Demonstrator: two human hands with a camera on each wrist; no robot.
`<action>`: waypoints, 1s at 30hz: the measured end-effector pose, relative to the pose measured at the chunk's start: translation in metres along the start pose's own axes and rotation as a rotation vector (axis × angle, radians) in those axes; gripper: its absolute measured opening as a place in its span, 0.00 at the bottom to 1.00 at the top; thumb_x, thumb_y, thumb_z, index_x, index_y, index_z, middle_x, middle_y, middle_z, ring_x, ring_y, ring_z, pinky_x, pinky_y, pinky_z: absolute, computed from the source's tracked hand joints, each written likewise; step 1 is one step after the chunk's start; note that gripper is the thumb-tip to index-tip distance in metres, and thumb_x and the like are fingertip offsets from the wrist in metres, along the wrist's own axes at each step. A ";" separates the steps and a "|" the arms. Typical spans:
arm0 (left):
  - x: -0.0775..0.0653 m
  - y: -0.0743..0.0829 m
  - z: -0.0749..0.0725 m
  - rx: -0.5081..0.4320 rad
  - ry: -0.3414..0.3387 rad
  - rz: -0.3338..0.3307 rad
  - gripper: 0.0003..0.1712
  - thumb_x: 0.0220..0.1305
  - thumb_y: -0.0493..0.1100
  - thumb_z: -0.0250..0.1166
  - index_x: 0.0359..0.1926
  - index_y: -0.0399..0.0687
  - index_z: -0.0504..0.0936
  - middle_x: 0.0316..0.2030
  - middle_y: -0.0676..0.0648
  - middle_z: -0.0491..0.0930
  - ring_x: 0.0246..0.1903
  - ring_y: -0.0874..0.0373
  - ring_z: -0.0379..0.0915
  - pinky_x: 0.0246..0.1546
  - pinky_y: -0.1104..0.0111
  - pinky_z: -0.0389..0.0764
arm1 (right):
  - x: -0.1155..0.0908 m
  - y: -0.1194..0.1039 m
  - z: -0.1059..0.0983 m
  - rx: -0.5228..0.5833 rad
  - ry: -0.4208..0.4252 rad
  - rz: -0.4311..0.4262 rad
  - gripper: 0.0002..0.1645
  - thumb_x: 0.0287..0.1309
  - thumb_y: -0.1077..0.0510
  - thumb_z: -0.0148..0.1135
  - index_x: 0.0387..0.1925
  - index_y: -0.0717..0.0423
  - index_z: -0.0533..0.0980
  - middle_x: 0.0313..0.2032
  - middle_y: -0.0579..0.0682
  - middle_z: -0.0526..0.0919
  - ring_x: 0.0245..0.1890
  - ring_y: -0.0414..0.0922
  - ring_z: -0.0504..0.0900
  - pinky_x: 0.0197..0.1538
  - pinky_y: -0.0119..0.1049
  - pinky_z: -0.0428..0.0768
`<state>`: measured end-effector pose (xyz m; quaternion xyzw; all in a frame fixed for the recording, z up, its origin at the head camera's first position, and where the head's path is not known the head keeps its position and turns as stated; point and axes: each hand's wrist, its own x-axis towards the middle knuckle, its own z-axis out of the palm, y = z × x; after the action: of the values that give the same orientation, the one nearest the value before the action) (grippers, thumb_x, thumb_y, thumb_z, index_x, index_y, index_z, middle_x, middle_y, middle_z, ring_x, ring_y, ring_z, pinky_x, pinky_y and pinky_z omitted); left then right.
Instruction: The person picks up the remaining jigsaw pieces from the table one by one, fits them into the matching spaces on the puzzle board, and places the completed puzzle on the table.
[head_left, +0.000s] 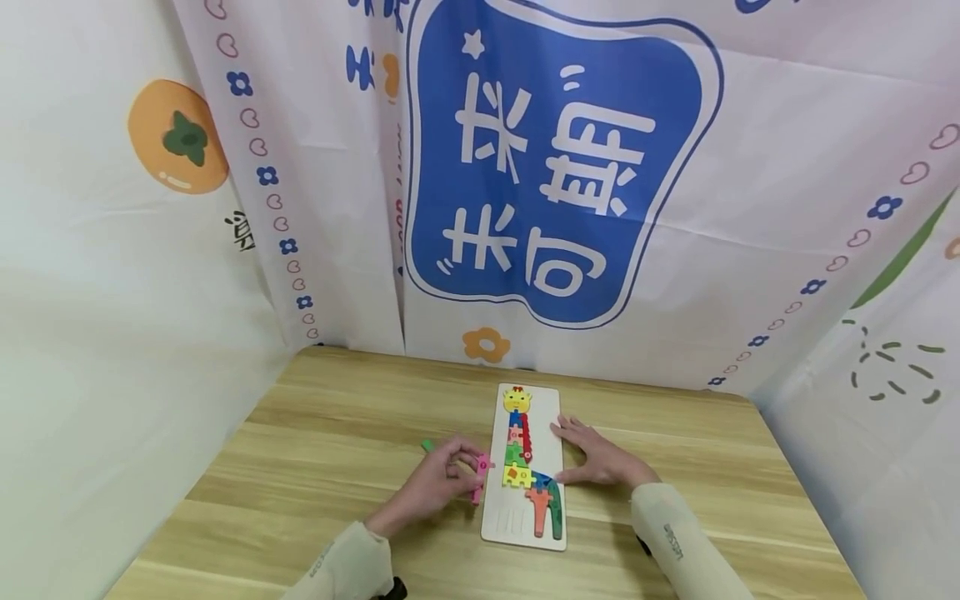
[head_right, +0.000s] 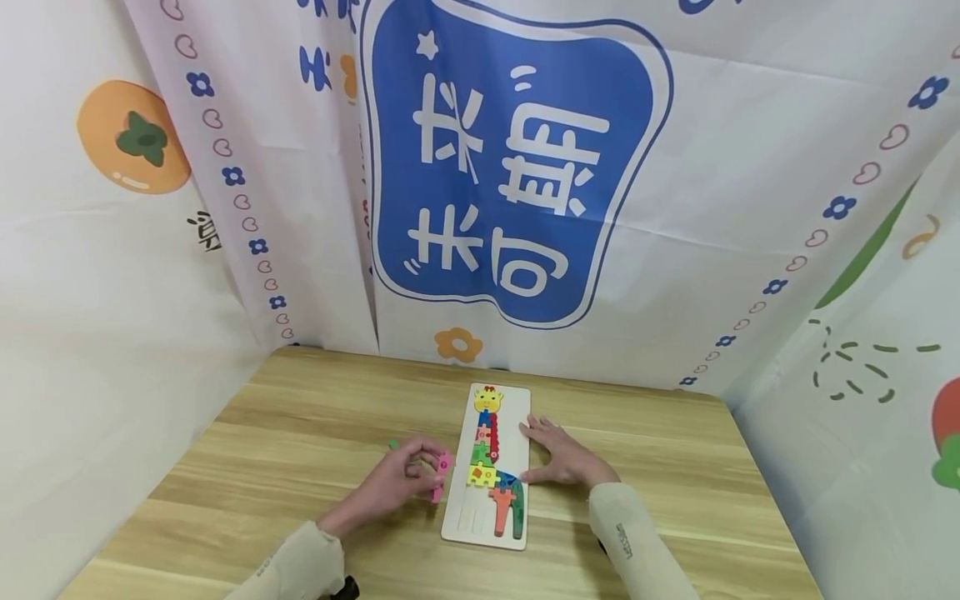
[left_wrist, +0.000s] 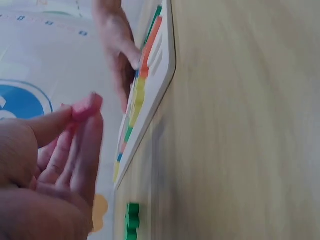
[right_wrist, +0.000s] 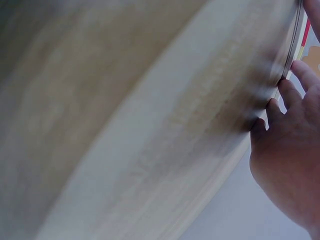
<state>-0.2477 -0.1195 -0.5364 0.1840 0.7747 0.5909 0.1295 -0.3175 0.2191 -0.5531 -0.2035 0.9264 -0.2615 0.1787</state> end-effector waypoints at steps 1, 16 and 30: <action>0.000 0.000 0.003 0.001 0.002 -0.006 0.20 0.68 0.36 0.69 0.58 0.38 0.76 0.47 0.41 0.81 0.33 0.56 0.82 0.35 0.65 0.87 | 0.000 0.000 0.000 -0.001 -0.001 -0.001 0.59 0.57 0.36 0.74 0.82 0.46 0.55 0.83 0.53 0.45 0.82 0.63 0.40 0.77 0.70 0.46; -0.001 -0.003 0.038 0.045 -0.042 -0.120 0.14 0.67 0.35 0.70 0.49 0.43 0.77 0.38 0.46 0.79 0.30 0.56 0.81 0.30 0.66 0.87 | -0.001 0.002 0.003 -0.001 -0.015 0.014 0.59 0.58 0.35 0.73 0.82 0.44 0.54 0.83 0.52 0.45 0.82 0.63 0.40 0.77 0.71 0.45; 0.009 0.006 0.048 0.297 -0.031 -0.100 0.13 0.66 0.39 0.72 0.47 0.46 0.78 0.32 0.52 0.79 0.25 0.62 0.76 0.24 0.73 0.78 | 0.003 0.004 0.000 -0.010 -0.016 0.020 0.60 0.56 0.32 0.73 0.82 0.42 0.54 0.83 0.50 0.43 0.83 0.62 0.39 0.77 0.70 0.45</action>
<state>-0.2350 -0.0730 -0.5436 0.1717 0.8597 0.4596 0.1421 -0.3206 0.2205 -0.5559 -0.1971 0.9283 -0.2534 0.1877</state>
